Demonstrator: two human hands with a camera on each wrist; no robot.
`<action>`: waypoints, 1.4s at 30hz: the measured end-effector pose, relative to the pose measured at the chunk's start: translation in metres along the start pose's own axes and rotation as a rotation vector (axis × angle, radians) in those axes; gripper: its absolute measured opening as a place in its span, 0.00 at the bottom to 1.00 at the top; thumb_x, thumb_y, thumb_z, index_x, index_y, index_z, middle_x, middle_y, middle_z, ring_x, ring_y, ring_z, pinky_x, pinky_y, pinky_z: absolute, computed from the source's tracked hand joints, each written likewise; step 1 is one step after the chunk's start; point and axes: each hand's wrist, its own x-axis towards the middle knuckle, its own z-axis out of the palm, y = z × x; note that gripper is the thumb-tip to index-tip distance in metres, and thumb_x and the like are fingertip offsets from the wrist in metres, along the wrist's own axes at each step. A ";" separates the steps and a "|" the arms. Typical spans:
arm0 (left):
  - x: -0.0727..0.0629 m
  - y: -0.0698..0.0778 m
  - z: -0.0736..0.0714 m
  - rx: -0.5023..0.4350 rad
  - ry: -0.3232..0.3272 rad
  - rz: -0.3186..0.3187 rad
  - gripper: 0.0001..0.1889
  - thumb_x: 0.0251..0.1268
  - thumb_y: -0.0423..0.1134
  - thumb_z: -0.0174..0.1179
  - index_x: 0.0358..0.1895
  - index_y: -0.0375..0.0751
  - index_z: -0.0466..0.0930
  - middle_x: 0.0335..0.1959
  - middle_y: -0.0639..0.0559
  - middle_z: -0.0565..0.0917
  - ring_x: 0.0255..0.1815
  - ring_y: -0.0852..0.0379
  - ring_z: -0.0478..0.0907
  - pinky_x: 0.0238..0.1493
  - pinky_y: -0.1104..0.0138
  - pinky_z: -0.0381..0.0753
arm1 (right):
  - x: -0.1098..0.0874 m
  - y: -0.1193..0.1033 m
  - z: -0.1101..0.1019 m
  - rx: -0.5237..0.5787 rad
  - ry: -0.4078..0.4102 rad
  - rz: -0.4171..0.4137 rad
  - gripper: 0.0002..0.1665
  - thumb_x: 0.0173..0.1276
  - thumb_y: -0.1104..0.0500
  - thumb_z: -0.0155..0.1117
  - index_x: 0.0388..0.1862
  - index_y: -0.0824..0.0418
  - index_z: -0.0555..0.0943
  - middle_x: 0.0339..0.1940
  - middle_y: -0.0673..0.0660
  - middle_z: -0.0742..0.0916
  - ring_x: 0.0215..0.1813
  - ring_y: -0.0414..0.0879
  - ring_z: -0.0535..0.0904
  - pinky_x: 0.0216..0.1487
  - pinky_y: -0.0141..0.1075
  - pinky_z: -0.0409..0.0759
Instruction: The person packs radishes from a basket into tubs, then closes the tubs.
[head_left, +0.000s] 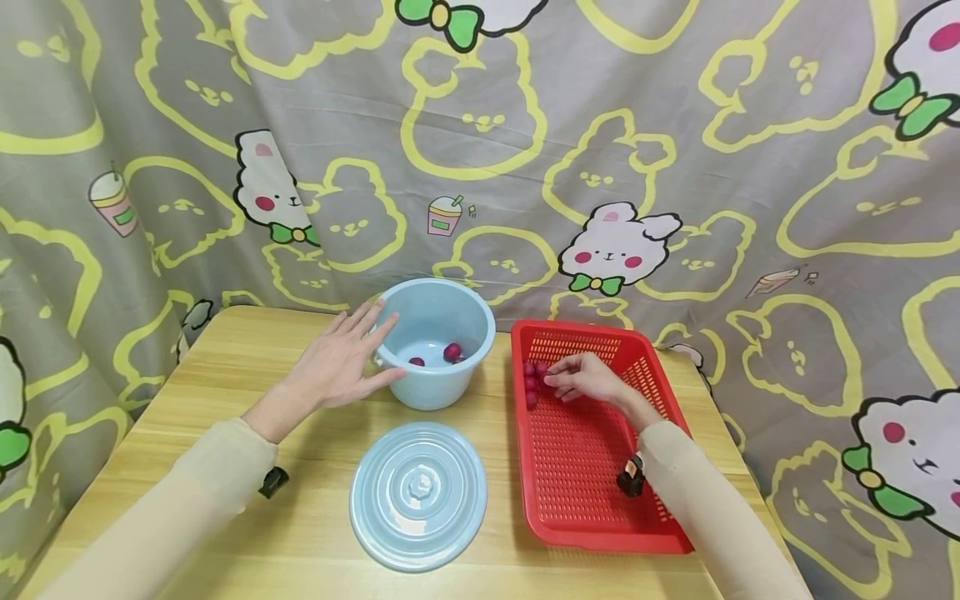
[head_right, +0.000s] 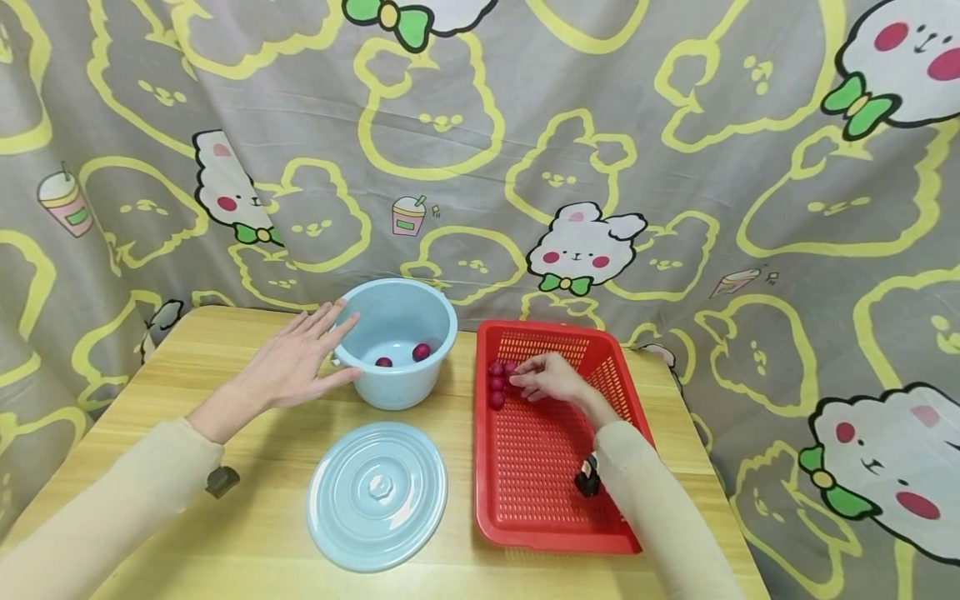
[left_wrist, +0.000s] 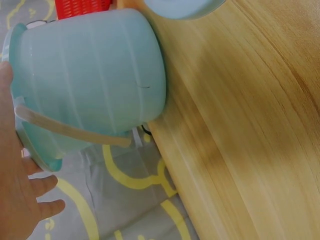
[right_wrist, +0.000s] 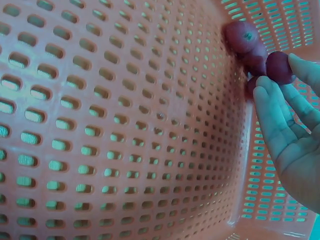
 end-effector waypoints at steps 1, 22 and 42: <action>0.000 0.000 0.000 -0.001 -0.001 0.000 0.50 0.72 0.73 0.52 0.86 0.44 0.55 0.89 0.38 0.50 0.88 0.35 0.54 0.84 0.37 0.60 | -0.001 -0.001 0.000 0.001 0.001 -0.003 0.21 0.74 0.59 0.71 0.57 0.74 0.84 0.42 0.68 0.92 0.38 0.53 0.91 0.46 0.50 0.93; 0.000 0.001 -0.001 -0.009 -0.007 -0.005 0.50 0.72 0.73 0.52 0.85 0.43 0.55 0.89 0.38 0.50 0.88 0.35 0.53 0.85 0.37 0.57 | -0.010 -0.044 -0.013 0.026 0.048 -0.082 0.24 0.76 0.58 0.69 0.62 0.74 0.82 0.56 0.77 0.88 0.46 0.59 0.92 0.52 0.51 0.92; 0.000 0.001 0.000 -0.007 0.002 -0.005 0.50 0.72 0.73 0.53 0.85 0.43 0.56 0.89 0.38 0.51 0.88 0.35 0.54 0.84 0.37 0.58 | -0.005 -0.087 -0.005 0.053 0.074 -0.183 0.23 0.72 0.57 0.73 0.60 0.68 0.84 0.49 0.73 0.89 0.41 0.48 0.91 0.48 0.44 0.93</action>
